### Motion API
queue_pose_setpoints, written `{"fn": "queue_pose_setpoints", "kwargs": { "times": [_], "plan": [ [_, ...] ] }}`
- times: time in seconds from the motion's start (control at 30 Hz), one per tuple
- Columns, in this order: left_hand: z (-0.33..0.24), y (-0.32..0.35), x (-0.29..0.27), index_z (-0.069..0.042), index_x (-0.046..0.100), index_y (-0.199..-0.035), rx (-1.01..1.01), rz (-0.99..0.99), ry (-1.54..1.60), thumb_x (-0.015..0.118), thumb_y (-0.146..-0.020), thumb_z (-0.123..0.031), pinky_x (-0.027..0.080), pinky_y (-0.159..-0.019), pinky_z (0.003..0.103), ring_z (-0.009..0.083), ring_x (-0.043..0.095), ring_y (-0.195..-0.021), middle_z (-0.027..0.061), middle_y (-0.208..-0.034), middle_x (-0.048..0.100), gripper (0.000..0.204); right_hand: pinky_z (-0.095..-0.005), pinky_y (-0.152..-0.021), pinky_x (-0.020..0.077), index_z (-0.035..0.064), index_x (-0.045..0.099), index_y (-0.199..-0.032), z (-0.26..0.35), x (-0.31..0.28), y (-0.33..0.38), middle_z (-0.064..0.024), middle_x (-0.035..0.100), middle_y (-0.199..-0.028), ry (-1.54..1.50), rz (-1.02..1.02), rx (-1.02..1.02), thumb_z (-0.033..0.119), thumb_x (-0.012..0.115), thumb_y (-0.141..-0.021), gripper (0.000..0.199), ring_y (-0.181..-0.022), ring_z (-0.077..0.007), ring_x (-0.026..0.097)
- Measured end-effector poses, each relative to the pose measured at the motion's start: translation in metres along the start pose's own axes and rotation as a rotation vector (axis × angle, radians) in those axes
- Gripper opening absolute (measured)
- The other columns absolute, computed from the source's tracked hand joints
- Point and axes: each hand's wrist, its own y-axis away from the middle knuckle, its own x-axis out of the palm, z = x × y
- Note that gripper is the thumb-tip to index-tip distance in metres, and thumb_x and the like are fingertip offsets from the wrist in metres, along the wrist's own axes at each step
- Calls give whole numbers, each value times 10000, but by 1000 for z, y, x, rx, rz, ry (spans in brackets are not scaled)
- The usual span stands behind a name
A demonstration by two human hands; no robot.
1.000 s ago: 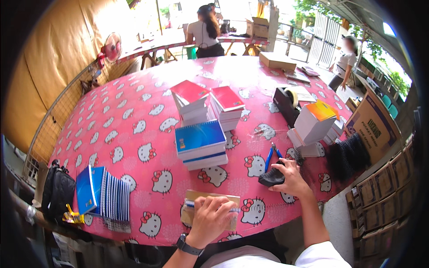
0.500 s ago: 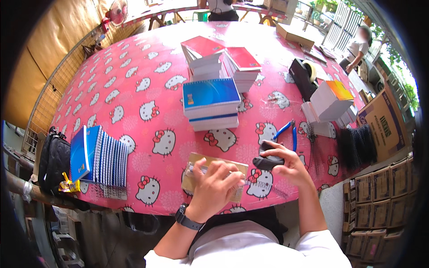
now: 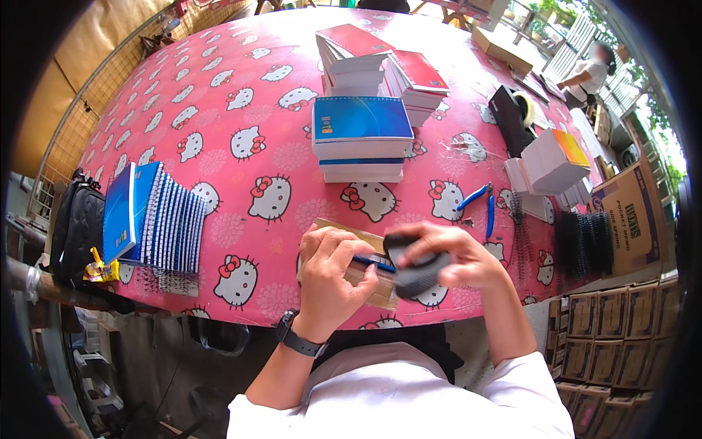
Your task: The person assembles small spiral notebooks by taking a stack of pages and a cover, placing them into a small wooden jig, and then inserting a metal coil through the holes to bind them.
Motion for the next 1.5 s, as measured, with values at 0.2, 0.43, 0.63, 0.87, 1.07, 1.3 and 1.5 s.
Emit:
{"fn": "queue_pose_setpoints", "kwargs": {
  "times": [0.2,0.43,0.63,0.87,1.07,1.3,1.5],
  "plan": [
    [7,6,-8,-38,598,-1097,-201,-276,96,683,-662,-56,389,-1000,401,281,520,-1127,121,-1124,582,443,-430,-985,408,84,716,-1058,4,-3,-7,-201,548,-1289,-54,-53,9,521,712,-748,536,-1133,-326,556],
    [7,16,-2,-2,624,-1152,-391,-284,248,666,-709,-31,454,-914,313,187,556,-1026,98,-1114,573,446,-402,-981,407,45,706,-1056,-5,-2,-14,-226,543,-1282,-151,-43,26,516,683,-780,546,-1191,-292,529],
    [12,13,0,-22,639,-1147,-340,-348,213,708,-699,-77,481,-841,333,233,588,-945,119,-1076,609,456,-395,-1001,385,10,693,-1065,-16,0,-35,-223,517,-1323,-21,-58,108,558,699,-749,632,-1179,-309,526],
    [13,15,1,-11,634,-1163,-346,-332,221,724,-708,-71,480,-865,324,217,586,-989,107,-1096,598,467,-435,-996,384,53,700,-1041,-19,3,-49,-212,594,-1198,96,-100,107,478,711,-780,499,-1176,-337,524],
    [11,17,1,-30,637,-1180,-350,-315,217,732,-706,-95,480,-855,332,227,592,-979,112,-1084,607,488,-423,-983,405,48,697,-1057,-13,8,-59,-186,601,-1187,404,-170,204,478,710,-785,510,-1144,-323,546],
    [17,15,-4,-28,649,-1187,-379,-277,394,680,-810,-62,474,-853,300,182,591,-965,97,-1082,612,380,-416,-862,452,72,685,-1101,-25,12,-51,-118,592,-1153,138,-224,224,460,740,-773,511,-1055,-268,550],
    [41,5,-23,14,683,-1095,-505,-92,684,636,-894,-62,478,-841,249,129,593,-968,63,-1066,619,220,-450,-1013,361,127,649,-1151,27,30,-44,-194,436,-1399,879,-299,-163,355,815,-637,586,-1242,-364,442]
  ]
}}
